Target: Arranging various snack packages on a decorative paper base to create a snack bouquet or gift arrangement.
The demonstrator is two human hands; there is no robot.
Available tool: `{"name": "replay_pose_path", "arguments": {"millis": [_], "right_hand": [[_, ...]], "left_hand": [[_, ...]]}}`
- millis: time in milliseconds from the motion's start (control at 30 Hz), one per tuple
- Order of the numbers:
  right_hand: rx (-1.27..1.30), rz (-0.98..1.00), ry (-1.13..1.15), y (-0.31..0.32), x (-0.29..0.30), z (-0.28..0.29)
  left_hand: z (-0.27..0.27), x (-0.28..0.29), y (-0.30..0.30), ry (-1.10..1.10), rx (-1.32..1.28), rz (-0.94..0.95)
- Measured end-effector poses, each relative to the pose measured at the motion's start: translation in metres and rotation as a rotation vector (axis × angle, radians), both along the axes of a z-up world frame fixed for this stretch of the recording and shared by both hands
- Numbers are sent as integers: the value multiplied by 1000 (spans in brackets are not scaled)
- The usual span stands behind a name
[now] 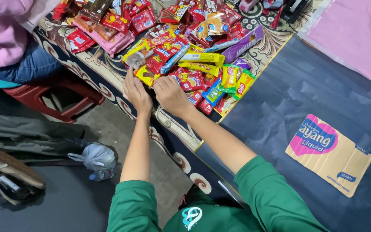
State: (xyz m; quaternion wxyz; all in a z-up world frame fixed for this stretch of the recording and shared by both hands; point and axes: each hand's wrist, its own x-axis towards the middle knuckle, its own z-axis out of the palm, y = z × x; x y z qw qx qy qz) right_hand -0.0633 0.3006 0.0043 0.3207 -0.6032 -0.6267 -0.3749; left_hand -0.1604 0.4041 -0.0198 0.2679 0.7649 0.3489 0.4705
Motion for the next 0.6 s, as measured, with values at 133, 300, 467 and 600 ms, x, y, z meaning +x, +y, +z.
{"name": "replay_pose_path", "arguments": {"millis": [133,300,467,600], "right_hand": [[42,28,3,-5,-1,5],[53,63,28,-8,1,3],[64,85,88,-22,0,27],[69,78,190,-32,3,36]], "left_hand": [[6,-2,-2,16,6,-12],[10,-4,-4,-30,-36,-46],[0,-4,0,-80,-55,-73],[-3,-2,5,-113,-87,-82]]}}
